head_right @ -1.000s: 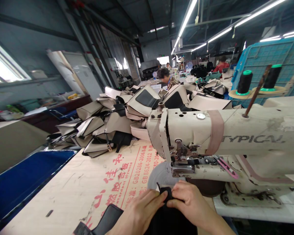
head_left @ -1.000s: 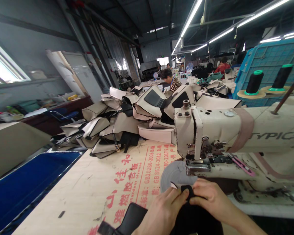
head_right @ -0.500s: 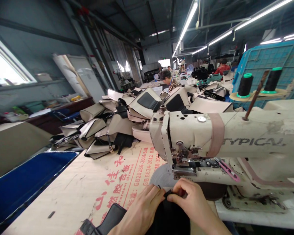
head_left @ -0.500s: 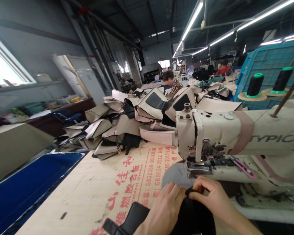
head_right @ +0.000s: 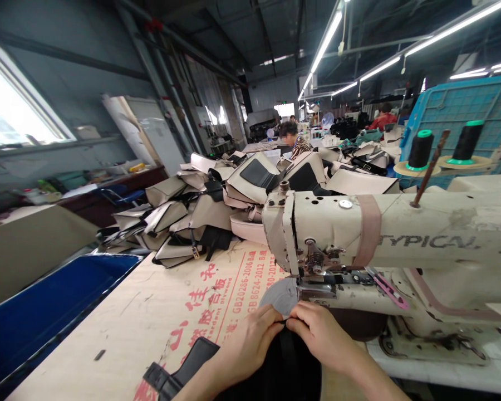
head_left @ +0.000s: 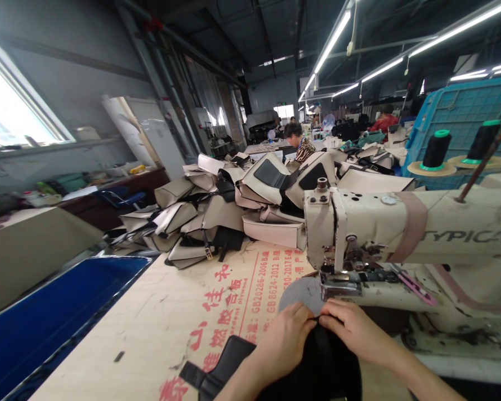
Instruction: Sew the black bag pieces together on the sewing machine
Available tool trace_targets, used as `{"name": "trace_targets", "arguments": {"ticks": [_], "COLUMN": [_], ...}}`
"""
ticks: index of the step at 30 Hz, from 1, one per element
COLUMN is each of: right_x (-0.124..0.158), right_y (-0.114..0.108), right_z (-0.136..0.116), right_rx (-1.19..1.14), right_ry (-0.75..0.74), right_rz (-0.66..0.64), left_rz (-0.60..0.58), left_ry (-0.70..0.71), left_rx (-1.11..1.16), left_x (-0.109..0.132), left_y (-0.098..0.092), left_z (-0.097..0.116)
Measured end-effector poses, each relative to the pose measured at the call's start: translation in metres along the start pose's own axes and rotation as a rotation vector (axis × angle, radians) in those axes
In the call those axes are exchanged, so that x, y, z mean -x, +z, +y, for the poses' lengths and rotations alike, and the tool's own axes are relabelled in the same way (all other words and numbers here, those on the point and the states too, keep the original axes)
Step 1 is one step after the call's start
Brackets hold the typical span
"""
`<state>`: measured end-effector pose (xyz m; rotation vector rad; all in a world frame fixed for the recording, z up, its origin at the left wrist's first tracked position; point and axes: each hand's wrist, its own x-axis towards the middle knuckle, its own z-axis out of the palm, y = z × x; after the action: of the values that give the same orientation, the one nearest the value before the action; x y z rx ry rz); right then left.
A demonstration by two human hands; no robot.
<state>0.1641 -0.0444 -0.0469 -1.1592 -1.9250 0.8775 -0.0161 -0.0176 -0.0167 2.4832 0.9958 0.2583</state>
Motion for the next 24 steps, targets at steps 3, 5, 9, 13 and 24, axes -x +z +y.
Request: {"name": "trace_targets", "arguments": {"ticks": [3,5,9,13,24], "right_x": [0.000,0.001,0.009,0.014,0.010], "right_y": [0.000,0.003,0.012,0.018,0.013], "right_z": [-0.001,0.001,0.011,0.017,0.014], "right_rx": [-0.018,0.023,0.148,0.175,0.156], "right_ry": [-0.017,-0.030,-0.023,-0.039,0.025], "right_rz": [-0.019,0.006,0.121,0.195,0.213], "left_rz": [-0.012,0.000,0.011,-0.020,-0.356], "left_ry": [-0.005,-0.005,-0.038,-0.095,0.125], "left_rx": [0.053,0.068,0.081,0.009,-0.027], "left_x": [-0.001,-0.002,0.004,0.018,-0.012], "left_y": [-0.001,-0.003,-0.012,-0.012,-0.037], "left_z": [0.001,0.003,0.007,-0.002,-0.030]}}
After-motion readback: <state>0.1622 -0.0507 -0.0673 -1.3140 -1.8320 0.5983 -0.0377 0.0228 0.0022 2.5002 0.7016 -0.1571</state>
